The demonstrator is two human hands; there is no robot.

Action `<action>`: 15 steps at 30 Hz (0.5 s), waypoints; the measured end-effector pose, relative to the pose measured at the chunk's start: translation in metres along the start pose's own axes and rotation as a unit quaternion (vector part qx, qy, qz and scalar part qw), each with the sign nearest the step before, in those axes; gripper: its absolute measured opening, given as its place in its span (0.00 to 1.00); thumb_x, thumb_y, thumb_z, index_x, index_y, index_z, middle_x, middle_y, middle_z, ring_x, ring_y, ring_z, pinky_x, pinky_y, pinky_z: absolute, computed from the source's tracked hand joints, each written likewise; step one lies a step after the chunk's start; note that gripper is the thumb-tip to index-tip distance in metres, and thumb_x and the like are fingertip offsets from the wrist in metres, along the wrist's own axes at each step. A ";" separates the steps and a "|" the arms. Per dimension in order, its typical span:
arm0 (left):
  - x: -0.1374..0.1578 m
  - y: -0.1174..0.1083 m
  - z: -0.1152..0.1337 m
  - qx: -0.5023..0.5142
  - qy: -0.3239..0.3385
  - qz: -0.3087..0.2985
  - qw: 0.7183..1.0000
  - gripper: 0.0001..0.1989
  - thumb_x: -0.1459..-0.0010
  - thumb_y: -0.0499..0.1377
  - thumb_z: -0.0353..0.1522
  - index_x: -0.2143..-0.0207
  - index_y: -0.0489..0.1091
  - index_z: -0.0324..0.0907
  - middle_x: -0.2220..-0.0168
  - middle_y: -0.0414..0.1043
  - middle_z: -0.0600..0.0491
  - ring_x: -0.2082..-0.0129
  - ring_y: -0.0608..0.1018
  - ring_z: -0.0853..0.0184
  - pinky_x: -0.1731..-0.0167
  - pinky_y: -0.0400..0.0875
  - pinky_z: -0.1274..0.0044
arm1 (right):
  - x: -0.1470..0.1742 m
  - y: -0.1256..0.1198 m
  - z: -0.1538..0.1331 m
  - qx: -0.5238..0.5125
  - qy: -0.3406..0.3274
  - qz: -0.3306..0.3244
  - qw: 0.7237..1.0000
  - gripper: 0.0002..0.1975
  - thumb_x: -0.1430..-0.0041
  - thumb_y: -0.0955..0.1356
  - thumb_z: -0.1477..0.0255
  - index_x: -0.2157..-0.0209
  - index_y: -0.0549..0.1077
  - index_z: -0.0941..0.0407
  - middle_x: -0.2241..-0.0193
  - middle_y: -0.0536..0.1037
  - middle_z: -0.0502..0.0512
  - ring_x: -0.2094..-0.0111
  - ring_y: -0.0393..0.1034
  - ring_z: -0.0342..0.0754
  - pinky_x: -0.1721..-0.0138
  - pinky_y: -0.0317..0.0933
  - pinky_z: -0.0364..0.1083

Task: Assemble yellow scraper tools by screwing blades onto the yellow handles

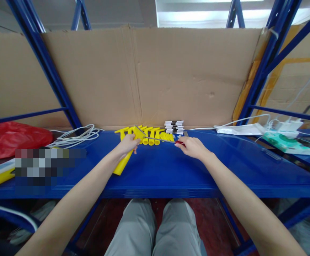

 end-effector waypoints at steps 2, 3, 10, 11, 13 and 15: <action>0.000 0.000 -0.001 0.013 -0.002 -0.014 1.000 0.11 0.45 0.52 0.20 0.77 0.60 0.40 0.89 0.57 0.62 0.89 0.64 0.74 0.85 0.63 0.82 | 0.000 0.001 0.000 -0.011 -0.001 -0.007 1.000 0.11 0.39 0.62 0.63 0.64 0.71 0.54 0.66 0.80 0.57 0.67 0.74 0.51 0.70 0.58 0.44; 0.001 0.000 -0.002 0.018 -0.007 -0.024 1.000 0.11 0.45 0.51 0.20 0.77 0.60 0.40 0.88 0.57 0.61 0.89 0.65 0.74 0.84 0.64 0.82 | 0.000 0.002 0.001 -0.014 0.000 -0.008 1.000 0.10 0.40 0.64 0.63 0.63 0.70 0.54 0.67 0.80 0.56 0.69 0.73 0.51 0.72 0.57 0.44; 0.004 0.005 -0.002 0.051 -0.037 -0.059 0.996 0.12 0.44 0.51 0.19 0.77 0.59 0.40 0.87 0.60 0.62 0.88 0.68 0.75 0.81 0.69 0.80 | -0.001 0.007 0.007 -0.001 0.008 -0.014 1.000 0.05 0.41 0.63 0.67 0.65 0.67 0.53 0.75 0.76 0.54 0.75 0.70 0.49 0.75 0.53 0.44; 0.004 0.005 -0.002 0.046 -0.037 -0.062 0.996 0.12 0.43 0.51 0.19 0.77 0.59 0.40 0.87 0.59 0.62 0.88 0.67 0.75 0.81 0.69 0.80 | 0.000 0.007 0.007 -0.003 0.008 -0.018 1.000 0.05 0.41 0.63 0.67 0.66 0.66 0.54 0.75 0.76 0.54 0.75 0.70 0.49 0.75 0.53 0.44; 0.003 0.006 -0.002 0.031 -0.034 -0.066 0.997 0.13 0.43 0.52 0.20 0.78 0.58 0.40 0.88 0.59 0.62 0.88 0.67 0.75 0.80 0.69 0.80 | 0.000 0.007 0.007 -0.006 0.009 -0.024 1.000 0.05 0.41 0.62 0.67 0.66 0.66 0.54 0.75 0.76 0.54 0.75 0.69 0.48 0.75 0.52 0.44; 0.003 0.006 -0.002 0.009 -0.025 -0.069 0.997 0.14 0.43 0.53 0.19 0.79 0.58 0.40 0.88 0.59 0.62 0.89 0.67 0.75 0.80 0.69 0.80 | 0.001 0.006 0.006 -0.004 0.009 -0.027 1.000 0.06 0.41 0.62 0.67 0.66 0.66 0.54 0.75 0.76 0.54 0.75 0.69 0.48 0.75 0.52 0.43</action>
Point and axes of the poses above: each hand's wrist, its own x-axis away from the middle knuckle, its own y-axis out of the palm, z = x × y, the point moved 6 cm from there along -x, towards the middle knuckle
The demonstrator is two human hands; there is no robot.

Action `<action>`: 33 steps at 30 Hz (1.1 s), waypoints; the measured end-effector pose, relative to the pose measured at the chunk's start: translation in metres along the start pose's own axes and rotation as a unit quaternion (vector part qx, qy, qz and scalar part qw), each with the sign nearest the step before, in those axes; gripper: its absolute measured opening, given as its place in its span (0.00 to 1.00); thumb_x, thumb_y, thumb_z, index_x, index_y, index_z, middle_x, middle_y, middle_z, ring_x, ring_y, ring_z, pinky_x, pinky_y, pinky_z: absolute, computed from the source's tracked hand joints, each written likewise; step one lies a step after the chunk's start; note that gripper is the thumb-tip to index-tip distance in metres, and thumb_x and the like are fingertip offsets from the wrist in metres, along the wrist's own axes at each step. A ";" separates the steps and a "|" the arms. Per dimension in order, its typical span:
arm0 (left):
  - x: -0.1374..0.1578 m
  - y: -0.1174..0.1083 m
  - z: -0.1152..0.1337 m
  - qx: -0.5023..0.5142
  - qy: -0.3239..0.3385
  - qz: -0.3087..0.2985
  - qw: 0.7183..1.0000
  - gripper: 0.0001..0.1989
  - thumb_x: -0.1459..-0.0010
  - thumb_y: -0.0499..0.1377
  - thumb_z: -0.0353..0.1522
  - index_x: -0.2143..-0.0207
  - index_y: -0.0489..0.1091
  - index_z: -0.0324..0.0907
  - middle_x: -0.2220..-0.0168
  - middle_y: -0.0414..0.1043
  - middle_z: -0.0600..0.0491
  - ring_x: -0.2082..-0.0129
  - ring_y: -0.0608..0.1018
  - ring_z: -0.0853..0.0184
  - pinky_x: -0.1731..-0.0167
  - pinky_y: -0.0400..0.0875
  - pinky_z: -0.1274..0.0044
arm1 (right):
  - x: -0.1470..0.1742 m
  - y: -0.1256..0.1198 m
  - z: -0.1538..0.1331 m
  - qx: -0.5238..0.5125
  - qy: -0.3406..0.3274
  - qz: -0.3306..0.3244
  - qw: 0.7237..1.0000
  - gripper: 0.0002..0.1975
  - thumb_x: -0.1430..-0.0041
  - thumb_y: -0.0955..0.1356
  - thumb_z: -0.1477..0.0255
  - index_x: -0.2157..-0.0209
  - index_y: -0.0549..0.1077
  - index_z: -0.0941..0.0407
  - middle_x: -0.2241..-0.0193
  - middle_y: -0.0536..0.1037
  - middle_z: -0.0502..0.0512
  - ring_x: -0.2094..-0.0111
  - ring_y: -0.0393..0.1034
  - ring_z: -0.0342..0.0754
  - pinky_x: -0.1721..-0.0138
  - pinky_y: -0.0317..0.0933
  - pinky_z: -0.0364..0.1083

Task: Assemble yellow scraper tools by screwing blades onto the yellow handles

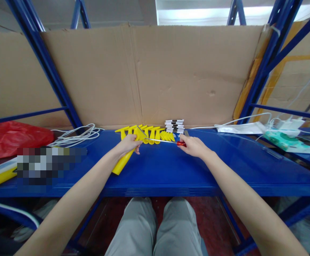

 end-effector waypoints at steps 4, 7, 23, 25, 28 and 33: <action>0.003 -0.001 0.002 -0.036 0.012 -0.005 0.999 0.15 0.44 0.53 0.18 0.80 0.58 0.40 0.89 0.60 0.61 0.89 0.68 0.74 0.80 0.68 0.79 | 0.001 -0.002 -0.002 0.026 -0.015 0.002 1.000 0.07 0.40 0.62 0.67 0.66 0.67 0.54 0.74 0.76 0.54 0.74 0.70 0.48 0.75 0.52 0.43; 0.006 -0.003 0.004 -0.062 0.017 -0.011 0.998 0.15 0.45 0.54 0.18 0.81 0.59 0.40 0.89 0.61 0.60 0.88 0.69 0.73 0.81 0.66 0.80 | 0.002 -0.003 -0.004 0.038 -0.024 -0.001 0.999 0.08 0.39 0.61 0.66 0.65 0.68 0.54 0.72 0.77 0.54 0.73 0.71 0.48 0.74 0.52 0.43; 0.003 -0.006 0.001 -0.048 0.004 0.022 0.999 0.14 0.46 0.54 0.20 0.81 0.60 0.41 0.91 0.56 0.61 0.91 0.62 0.74 0.85 0.59 0.80 | -0.001 0.003 -0.009 -0.006 -0.026 -0.005 1.000 0.08 0.39 0.62 0.65 0.66 0.69 0.54 0.71 0.78 0.55 0.72 0.72 0.49 0.72 0.56 0.44; 0.003 -0.007 0.001 -0.042 -0.002 0.029 0.999 0.14 0.46 0.53 0.20 0.81 0.59 0.41 0.92 0.56 0.61 0.91 0.61 0.74 0.85 0.58 0.80 | 0.000 0.002 -0.012 -0.014 -0.029 -0.019 0.999 0.10 0.38 0.61 0.65 0.66 0.70 0.54 0.69 0.78 0.56 0.69 0.73 0.50 0.71 0.56 0.44; 0.002 -0.007 -0.001 -0.035 -0.010 0.035 0.999 0.14 0.46 0.54 0.20 0.81 0.59 0.41 0.92 0.56 0.61 0.91 0.61 0.74 0.86 0.58 0.81 | -0.001 0.002 -0.016 -0.037 -0.028 -0.034 0.998 0.11 0.37 0.60 0.66 0.67 0.70 0.54 0.68 0.79 0.56 0.68 0.73 0.50 0.70 0.57 0.44; 0.001 -0.004 -0.003 -0.051 -0.009 0.027 0.998 0.13 0.47 0.54 0.19 0.81 0.60 0.40 0.91 0.57 0.61 0.91 0.62 0.74 0.86 0.58 0.81 | -0.002 0.004 -0.011 -0.039 -0.030 -0.016 0.999 0.06 0.42 0.65 0.67 0.66 0.68 0.55 0.72 0.77 0.55 0.73 0.71 0.48 0.73 0.56 0.43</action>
Point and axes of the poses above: each hand's wrist, its own x-axis away from the middle knuckle, its own y-axis out of the palm, z = x × y, the point moved 6 cm from there along -x, towards the middle knuckle
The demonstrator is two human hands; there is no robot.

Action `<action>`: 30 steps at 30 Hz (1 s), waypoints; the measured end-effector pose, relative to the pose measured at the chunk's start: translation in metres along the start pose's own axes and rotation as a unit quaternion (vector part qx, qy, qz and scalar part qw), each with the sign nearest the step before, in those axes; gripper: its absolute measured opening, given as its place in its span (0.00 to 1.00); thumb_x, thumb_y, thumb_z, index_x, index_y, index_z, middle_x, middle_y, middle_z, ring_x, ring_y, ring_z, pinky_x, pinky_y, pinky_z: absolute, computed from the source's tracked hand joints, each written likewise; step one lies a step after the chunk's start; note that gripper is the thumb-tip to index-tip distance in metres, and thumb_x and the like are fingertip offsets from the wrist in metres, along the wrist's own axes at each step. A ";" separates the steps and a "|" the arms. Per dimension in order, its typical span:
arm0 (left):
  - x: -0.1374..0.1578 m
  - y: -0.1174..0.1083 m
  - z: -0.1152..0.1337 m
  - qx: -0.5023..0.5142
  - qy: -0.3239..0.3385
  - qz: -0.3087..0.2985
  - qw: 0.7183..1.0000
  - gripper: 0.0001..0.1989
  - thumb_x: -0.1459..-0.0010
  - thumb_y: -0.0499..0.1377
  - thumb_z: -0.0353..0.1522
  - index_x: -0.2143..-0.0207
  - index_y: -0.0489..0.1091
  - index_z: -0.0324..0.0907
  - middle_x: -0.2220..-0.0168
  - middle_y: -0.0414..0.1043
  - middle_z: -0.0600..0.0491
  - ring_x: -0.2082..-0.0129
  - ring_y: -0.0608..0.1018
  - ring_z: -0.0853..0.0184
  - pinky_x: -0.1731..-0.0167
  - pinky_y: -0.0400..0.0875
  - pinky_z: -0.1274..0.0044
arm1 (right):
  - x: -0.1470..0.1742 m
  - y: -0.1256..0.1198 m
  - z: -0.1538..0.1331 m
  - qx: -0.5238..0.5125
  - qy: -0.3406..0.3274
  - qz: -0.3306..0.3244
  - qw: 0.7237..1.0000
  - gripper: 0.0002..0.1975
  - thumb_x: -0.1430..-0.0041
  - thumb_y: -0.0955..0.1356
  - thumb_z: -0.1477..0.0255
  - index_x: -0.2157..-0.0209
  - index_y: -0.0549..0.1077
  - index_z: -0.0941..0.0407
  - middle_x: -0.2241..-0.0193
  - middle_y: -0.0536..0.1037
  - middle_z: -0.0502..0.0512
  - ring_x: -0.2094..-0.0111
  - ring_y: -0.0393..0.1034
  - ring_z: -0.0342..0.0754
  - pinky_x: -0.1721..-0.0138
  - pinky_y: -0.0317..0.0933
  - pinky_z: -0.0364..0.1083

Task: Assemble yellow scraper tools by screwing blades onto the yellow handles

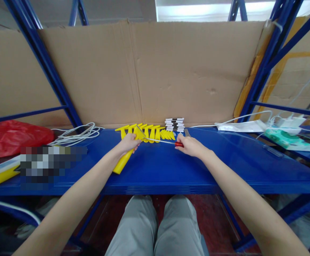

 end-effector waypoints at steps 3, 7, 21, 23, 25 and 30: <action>0.000 0.000 0.000 -0.010 0.002 0.001 1.000 0.12 0.47 0.54 0.20 0.80 0.61 0.40 0.91 0.57 0.61 0.91 0.62 0.73 0.86 0.58 0.81 | 0.001 -0.002 0.002 0.036 0.002 0.016 0.999 0.06 0.41 0.64 0.66 0.66 0.69 0.54 0.72 0.78 0.54 0.72 0.71 0.48 0.73 0.55 0.43; 0.000 0.000 0.000 -0.018 0.004 0.005 1.000 0.12 0.47 0.53 0.20 0.80 0.61 0.40 0.91 0.56 0.61 0.91 0.62 0.73 0.87 0.58 0.82 | 0.001 -0.004 -0.003 0.062 0.016 -0.009 0.998 0.11 0.37 0.61 0.64 0.66 0.71 0.54 0.65 0.79 0.56 0.65 0.74 0.51 0.71 0.57 0.44; -0.001 0.002 0.000 -0.037 0.013 0.009 0.999 0.08 0.47 0.54 0.20 0.75 0.63 0.39 0.91 0.56 0.62 0.91 0.64 0.72 0.87 0.58 0.81 | 0.002 -0.003 0.002 0.057 0.016 0.021 0.998 0.10 0.38 0.62 0.65 0.63 0.72 0.54 0.62 0.80 0.56 0.64 0.74 0.52 0.69 0.60 0.45; -0.002 0.001 -0.001 -0.044 0.013 0.009 0.999 0.07 0.47 0.53 0.20 0.74 0.63 0.39 0.91 0.56 0.62 0.91 0.64 0.72 0.87 0.58 0.82 | 0.001 -0.002 0.000 0.048 0.011 0.016 0.999 0.10 0.37 0.61 0.65 0.62 0.72 0.53 0.61 0.80 0.56 0.62 0.74 0.52 0.67 0.60 0.45; -0.002 0.001 -0.002 -0.052 0.011 0.009 0.999 0.06 0.46 0.53 0.20 0.73 0.64 0.38 0.91 0.56 0.62 0.91 0.64 0.72 0.87 0.58 0.82 | 0.001 -0.001 0.001 0.043 0.017 0.018 0.999 0.10 0.38 0.63 0.65 0.60 0.71 0.54 0.62 0.80 0.55 0.63 0.75 0.52 0.68 0.60 0.45; -0.001 0.002 0.000 -0.068 0.006 0.004 0.998 0.05 0.46 0.53 0.21 0.70 0.67 0.35 0.90 0.57 0.61 0.90 0.65 0.71 0.86 0.60 0.81 | 0.000 0.000 0.006 0.064 0.038 0.030 0.997 0.08 0.40 0.65 0.66 0.61 0.69 0.55 0.68 0.80 0.55 0.70 0.74 0.51 0.73 0.57 0.44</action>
Point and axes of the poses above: each hand's wrist, its own x-axis away from the middle knuckle, its own y-axis out of the palm, z = x × y, the point moved 6 cm from there along -x, towards the middle knuckle
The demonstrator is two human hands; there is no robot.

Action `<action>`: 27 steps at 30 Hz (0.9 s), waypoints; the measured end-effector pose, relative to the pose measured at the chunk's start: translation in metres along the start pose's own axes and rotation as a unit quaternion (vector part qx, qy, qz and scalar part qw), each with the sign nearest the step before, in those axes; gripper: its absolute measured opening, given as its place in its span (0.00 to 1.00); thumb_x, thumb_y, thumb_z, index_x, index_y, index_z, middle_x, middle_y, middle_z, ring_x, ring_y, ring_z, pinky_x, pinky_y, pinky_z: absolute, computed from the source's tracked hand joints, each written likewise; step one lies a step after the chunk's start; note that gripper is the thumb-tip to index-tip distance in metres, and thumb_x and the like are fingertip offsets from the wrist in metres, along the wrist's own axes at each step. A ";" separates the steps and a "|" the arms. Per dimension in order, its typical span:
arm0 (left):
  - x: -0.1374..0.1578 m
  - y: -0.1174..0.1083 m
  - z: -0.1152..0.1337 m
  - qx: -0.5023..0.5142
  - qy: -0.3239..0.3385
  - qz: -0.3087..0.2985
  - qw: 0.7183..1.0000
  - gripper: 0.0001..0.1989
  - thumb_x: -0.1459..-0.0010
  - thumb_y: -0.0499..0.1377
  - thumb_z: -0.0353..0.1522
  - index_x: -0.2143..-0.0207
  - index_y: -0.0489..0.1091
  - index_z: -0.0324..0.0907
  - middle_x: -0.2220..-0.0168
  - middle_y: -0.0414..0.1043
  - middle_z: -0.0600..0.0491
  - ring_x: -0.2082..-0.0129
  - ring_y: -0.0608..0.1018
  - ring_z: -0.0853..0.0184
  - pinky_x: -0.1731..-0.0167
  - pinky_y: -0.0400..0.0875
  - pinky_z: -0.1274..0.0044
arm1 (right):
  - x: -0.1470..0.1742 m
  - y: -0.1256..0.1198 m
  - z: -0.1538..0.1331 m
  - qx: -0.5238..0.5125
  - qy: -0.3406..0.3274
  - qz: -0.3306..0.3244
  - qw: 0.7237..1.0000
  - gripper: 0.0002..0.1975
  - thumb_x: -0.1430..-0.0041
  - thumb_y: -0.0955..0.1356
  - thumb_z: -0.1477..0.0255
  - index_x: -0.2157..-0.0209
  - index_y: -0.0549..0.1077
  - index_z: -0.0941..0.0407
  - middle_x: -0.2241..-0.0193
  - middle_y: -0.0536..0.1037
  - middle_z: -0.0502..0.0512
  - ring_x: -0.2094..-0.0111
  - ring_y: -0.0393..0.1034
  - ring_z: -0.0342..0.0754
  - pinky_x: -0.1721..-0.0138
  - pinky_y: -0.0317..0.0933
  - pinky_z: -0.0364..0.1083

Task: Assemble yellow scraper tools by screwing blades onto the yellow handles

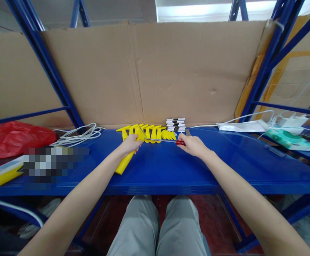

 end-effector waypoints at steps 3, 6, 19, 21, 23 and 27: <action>0.002 0.000 0.001 0.000 -0.001 -0.002 1.000 0.06 0.45 0.52 0.21 0.68 0.67 0.34 0.90 0.57 0.62 0.90 0.66 0.71 0.85 0.60 0.81 | 0.001 -0.003 -0.001 0.009 -0.005 0.013 1.000 0.08 0.39 0.64 0.65 0.63 0.69 0.54 0.67 0.80 0.56 0.67 0.74 0.51 0.72 0.57 0.44; 0.003 -0.001 0.002 0.003 -0.004 0.002 1.000 0.06 0.44 0.52 0.21 0.66 0.68 0.34 0.90 0.57 0.62 0.90 0.66 0.71 0.85 0.60 0.81 | 0.001 -0.003 -0.004 -0.004 -0.018 0.011 1.000 0.09 0.37 0.62 0.65 0.63 0.70 0.54 0.65 0.80 0.56 0.65 0.74 0.51 0.69 0.59 0.44; 0.001 0.001 0.000 0.003 -0.003 0.001 1.000 0.05 0.43 0.52 0.22 0.66 0.67 0.34 0.89 0.57 0.61 0.89 0.65 0.71 0.85 0.60 0.80 | 0.002 -0.002 -0.004 -0.018 -0.018 -0.010 1.000 0.10 0.37 0.61 0.64 0.64 0.70 0.53 0.67 0.79 0.55 0.67 0.74 0.50 0.70 0.57 0.44; 0.001 0.001 0.000 0.001 -0.004 0.000 1.000 0.05 0.43 0.52 0.23 0.66 0.67 0.34 0.89 0.57 0.61 0.89 0.65 0.71 0.85 0.60 0.80 | 0.002 -0.002 -0.005 -0.028 -0.018 -0.011 0.999 0.10 0.37 0.61 0.65 0.63 0.70 0.54 0.65 0.80 0.56 0.66 0.74 0.51 0.69 0.58 0.44; 0.002 0.001 0.000 -0.001 -0.004 -0.001 1.000 0.05 0.43 0.52 0.23 0.65 0.67 0.33 0.89 0.57 0.61 0.89 0.65 0.71 0.85 0.60 0.80 | 0.001 -0.001 -0.004 -0.039 -0.010 -0.009 0.999 0.09 0.39 0.63 0.64 0.61 0.69 0.54 0.66 0.80 0.55 0.67 0.74 0.50 0.70 0.58 0.44; 0.004 0.001 0.002 -0.008 -0.007 -0.005 1.000 0.06 0.43 0.52 0.22 0.66 0.68 0.33 0.89 0.57 0.61 0.89 0.66 0.71 0.84 0.61 0.80 | 0.001 0.000 0.000 -0.035 0.006 -0.008 0.999 0.08 0.41 0.66 0.66 0.61 0.67 0.54 0.70 0.79 0.54 0.72 0.73 0.50 0.74 0.56 0.43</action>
Point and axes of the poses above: each hand's wrist, its own x-axis away from the middle knuckle, its own y-axis out of the palm, z = x × y, the point moved 6 cm from there along -x, towards the middle knuckle
